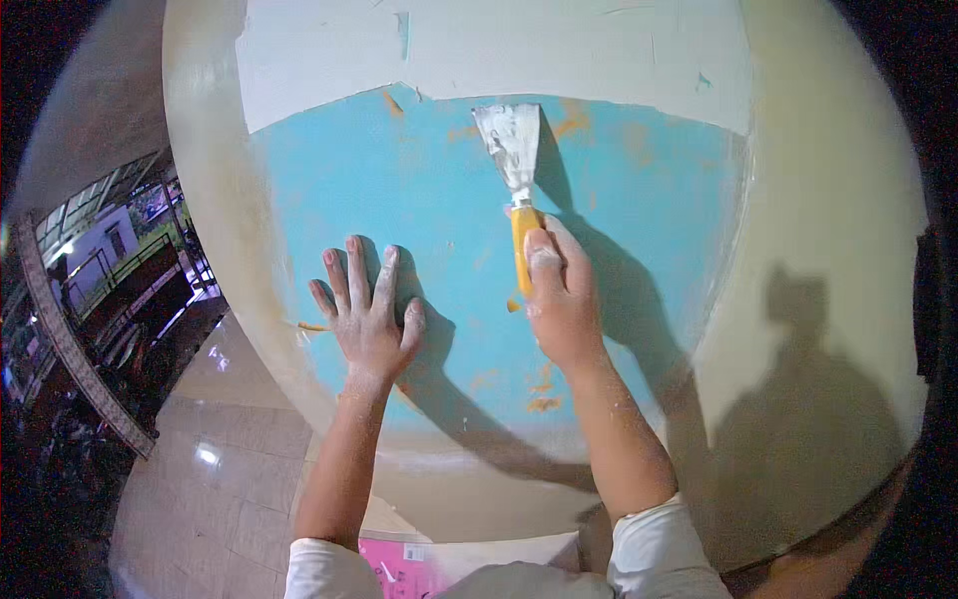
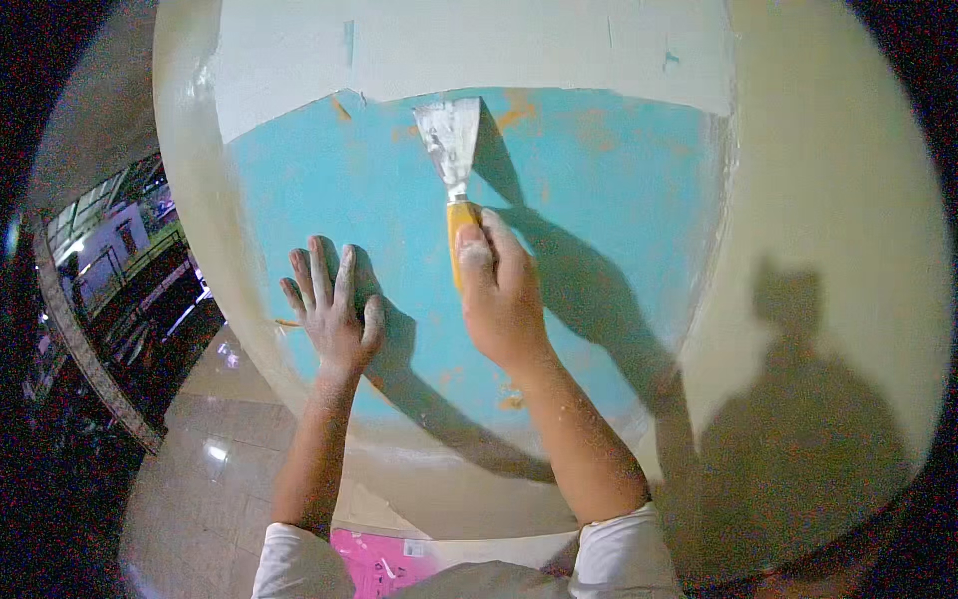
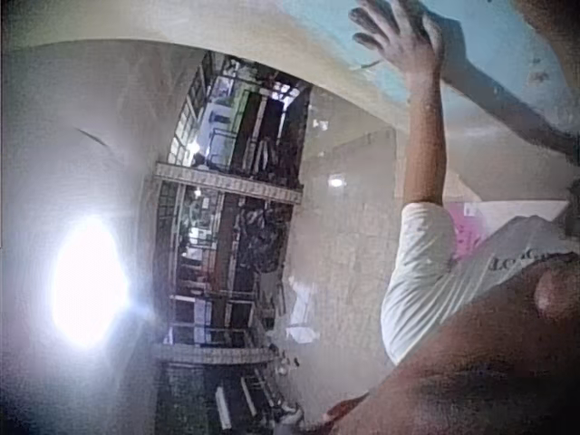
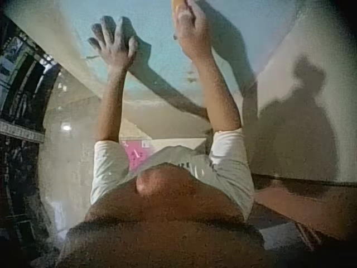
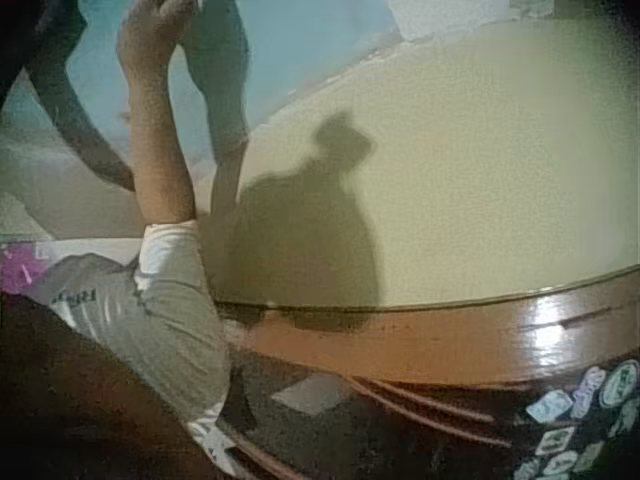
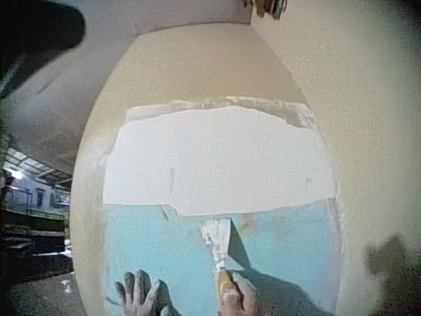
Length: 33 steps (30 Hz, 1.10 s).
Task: The person scrapes old paint or plaster from a curved interior wall using a putty knife.
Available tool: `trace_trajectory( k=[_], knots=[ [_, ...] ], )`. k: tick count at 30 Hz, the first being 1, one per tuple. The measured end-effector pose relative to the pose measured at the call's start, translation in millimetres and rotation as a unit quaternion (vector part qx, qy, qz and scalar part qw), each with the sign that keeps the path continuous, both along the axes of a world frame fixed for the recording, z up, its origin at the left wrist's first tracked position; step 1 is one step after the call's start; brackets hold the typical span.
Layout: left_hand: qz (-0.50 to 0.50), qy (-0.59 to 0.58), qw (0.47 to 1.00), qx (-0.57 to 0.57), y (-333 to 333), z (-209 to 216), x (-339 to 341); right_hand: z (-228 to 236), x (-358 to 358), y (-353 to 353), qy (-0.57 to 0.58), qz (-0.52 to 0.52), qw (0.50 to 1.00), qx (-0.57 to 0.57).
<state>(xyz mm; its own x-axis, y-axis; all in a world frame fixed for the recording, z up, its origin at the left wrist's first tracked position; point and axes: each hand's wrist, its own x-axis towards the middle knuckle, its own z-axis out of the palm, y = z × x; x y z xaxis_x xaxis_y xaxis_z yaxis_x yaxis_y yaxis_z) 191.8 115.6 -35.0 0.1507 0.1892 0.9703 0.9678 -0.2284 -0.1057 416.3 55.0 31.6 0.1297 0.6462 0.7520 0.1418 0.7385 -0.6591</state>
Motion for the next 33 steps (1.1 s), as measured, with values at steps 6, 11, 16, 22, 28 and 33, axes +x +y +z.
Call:
trace_trajectory(
  k=[6, 11, 16, 22, 28, 33],
  knots=[
    [-0.027, -0.026, 0.999, -0.008, 0, -1, -2, 20, 2, -22, 0.055, 0.033, 0.991, -0.115],
    [-0.023, -0.014, 1.000, -0.003, -2, 10, 1, -3, 25, -1, 0.040, -0.043, 0.998, 0.001],
    [-0.020, -0.020, 1.000, 0.006, -7, 69, 14, 9, 21, -8, 0.037, -0.016, 0.998, -0.046],
    [-0.033, 0.016, 0.999, 0.015, -8, 127, 37, -18, 50, -10, 0.068, -0.033, 0.996, -0.049],
    [-0.007, 0.011, 0.999, 0.034, 1, 121, 61, -18, 72, -25, 0.048, 0.036, 0.998, -0.006],
    [0.000, 0.011, 0.999, 0.044, 5, 119, 61, -31, 80, -15, 0.022, 0.116, 0.993, 0.019]
  ],
)
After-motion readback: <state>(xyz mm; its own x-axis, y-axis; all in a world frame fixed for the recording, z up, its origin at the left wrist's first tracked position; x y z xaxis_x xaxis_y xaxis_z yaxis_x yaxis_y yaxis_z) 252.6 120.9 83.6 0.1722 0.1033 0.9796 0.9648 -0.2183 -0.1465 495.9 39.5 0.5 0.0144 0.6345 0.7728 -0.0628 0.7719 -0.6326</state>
